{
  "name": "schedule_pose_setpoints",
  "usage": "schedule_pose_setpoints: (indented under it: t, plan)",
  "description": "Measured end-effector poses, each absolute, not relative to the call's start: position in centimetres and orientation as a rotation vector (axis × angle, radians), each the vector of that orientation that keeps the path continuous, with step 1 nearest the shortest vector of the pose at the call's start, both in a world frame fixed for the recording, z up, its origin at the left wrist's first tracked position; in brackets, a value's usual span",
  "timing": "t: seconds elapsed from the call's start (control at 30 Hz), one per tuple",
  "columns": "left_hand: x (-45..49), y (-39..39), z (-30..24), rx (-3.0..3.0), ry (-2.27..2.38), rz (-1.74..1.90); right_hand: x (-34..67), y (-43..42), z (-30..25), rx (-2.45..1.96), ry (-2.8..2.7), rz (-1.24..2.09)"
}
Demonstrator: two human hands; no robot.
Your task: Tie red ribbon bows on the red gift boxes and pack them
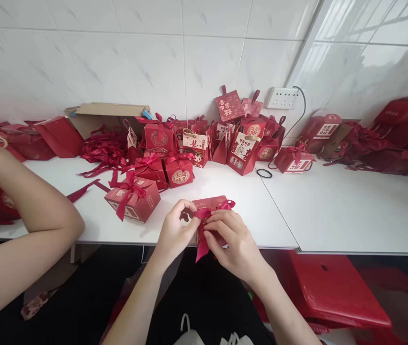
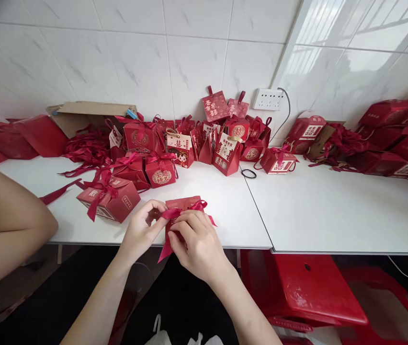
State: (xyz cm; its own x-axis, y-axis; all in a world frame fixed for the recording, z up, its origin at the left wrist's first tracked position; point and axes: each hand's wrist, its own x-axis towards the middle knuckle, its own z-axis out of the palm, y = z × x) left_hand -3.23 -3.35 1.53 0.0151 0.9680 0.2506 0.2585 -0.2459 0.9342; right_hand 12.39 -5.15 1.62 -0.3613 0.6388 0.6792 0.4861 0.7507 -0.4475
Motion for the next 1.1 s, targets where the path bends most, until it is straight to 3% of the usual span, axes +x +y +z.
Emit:
schedule_pose_setpoints:
  t: [0.47,1.1]
  plan:
    - [-6.4,-0.1,2.1,1.376,0.787,0.808,13.6,-6.0,1.1,-0.824,-2.09,0.358]
    - [-6.6,1.3,-0.2,1.345,0.577,0.818,13.9,-5.7,1.0,-0.846,-2.083,0.458]
